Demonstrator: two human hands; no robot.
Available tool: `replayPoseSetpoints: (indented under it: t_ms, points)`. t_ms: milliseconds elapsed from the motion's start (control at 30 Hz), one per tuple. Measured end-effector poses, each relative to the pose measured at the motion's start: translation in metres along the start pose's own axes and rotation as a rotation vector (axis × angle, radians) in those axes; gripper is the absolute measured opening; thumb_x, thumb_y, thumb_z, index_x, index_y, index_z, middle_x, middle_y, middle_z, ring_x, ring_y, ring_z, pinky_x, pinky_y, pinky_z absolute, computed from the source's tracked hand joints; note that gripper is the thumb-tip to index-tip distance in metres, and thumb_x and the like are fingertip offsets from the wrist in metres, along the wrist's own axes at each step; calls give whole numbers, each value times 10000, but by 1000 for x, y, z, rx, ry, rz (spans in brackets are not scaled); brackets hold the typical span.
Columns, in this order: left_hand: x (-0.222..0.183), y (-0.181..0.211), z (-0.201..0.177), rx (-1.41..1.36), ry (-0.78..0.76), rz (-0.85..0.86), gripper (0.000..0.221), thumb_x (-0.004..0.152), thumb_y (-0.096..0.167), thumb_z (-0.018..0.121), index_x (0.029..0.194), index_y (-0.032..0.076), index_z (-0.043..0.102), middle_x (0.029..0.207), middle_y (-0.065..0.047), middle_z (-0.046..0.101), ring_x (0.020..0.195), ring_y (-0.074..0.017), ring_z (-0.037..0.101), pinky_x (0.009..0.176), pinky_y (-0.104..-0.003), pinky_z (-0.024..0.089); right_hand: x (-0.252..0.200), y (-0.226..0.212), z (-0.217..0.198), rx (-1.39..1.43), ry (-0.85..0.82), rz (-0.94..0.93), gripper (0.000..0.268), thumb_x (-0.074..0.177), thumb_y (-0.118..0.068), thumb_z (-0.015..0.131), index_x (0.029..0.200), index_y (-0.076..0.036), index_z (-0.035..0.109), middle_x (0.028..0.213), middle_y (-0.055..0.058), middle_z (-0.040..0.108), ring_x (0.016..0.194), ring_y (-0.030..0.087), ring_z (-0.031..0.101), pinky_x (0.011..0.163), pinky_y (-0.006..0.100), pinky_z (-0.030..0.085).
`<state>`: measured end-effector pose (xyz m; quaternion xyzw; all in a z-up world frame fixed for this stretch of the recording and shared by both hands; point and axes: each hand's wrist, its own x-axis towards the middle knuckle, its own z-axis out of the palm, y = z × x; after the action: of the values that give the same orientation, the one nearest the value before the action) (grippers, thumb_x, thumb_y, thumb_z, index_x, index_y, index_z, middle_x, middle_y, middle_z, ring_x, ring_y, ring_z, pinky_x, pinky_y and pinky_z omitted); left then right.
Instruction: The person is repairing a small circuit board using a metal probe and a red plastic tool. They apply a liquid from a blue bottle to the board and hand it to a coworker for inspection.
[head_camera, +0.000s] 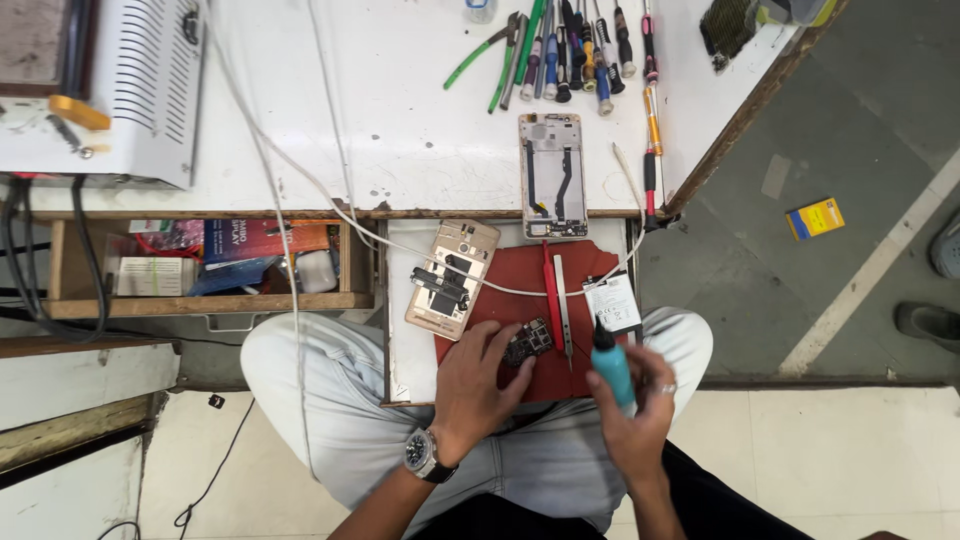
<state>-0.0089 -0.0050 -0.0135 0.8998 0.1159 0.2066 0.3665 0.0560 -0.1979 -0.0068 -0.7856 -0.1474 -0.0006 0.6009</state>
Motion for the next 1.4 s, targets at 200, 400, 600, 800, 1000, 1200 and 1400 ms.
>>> replayPoseSetpoints:
  t_ms: [200, 400, 600, 800, 1000, 1200, 1400]
  points:
    - [-1, -1, 4, 9, 11, -37, 457, 824, 255, 814, 1217, 79, 663, 1143, -122, 618, 1002, -313, 654, 826, -419, 541, -30, 6, -5, -320, 16, -141, 409, 783, -35, 821, 1152, 5, 648, 1101, 145, 684, 999, 255, 696, 885, 348, 560]
    - [-2, -2, 4, 7, 9, -54, 460, 822, 249, 824, 1217, 78, 661, 1132, -118, 622, 978, -310, 664, 807, -421, 542, -23, -3, 8, -387, -37, -142, 390, 732, -52, 857, 1086, -14, 696, 1044, 127, 689, 919, 243, 722, 781, 354, 592]
    - [0, -2, 4, -5, 14, -38, 457, 827, 246, 824, 1216, 74, 658, 1129, -125, 617, 976, -309, 661, 811, -418, 545, -18, -6, 11, -392, -59, -150, 387, 742, -61, 858, 1092, -22, 698, 1051, 129, 686, 916, 241, 728, 778, 344, 601]
    - [-2, -4, 5, 11, 1, -34, 461, 828, 253, 818, 1219, 69, 658, 1127, -123, 614, 982, -309, 658, 820, -419, 546, -16, -5, 10, -405, -67, -168, 386, 742, -69, 862, 1093, -27, 707, 1030, 125, 680, 893, 234, 727, 744, 340, 601]
    - [-2, -5, 5, -7, -29, -57, 466, 844, 267, 815, 1232, 63, 659, 1132, -120, 620, 973, -291, 657, 808, -410, 548, -19, -5, 7, -432, -77, -163, 399, 717, -73, 864, 1088, -39, 722, 1012, 120, 682, 878, 230, 723, 722, 340, 599]
    - [-3, -4, 5, 11, -17, -40, 465, 835, 267, 815, 1225, 68, 659, 1133, -120, 619, 986, -303, 654, 817, -420, 545, -21, -3, 5, -412, -53, -146, 386, 728, -67, 858, 1086, -34, 716, 1017, 124, 682, 884, 229, 730, 719, 332, 609]
    - [-1, -5, 5, 7, -21, -41, 458, 841, 265, 808, 1226, 66, 658, 1128, -119, 616, 980, -302, 653, 819, -421, 546, -14, -4, 4, -410, -35, -190, 372, 760, -64, 849, 1096, -25, 694, 1043, 132, 690, 927, 241, 737, 772, 336, 610]
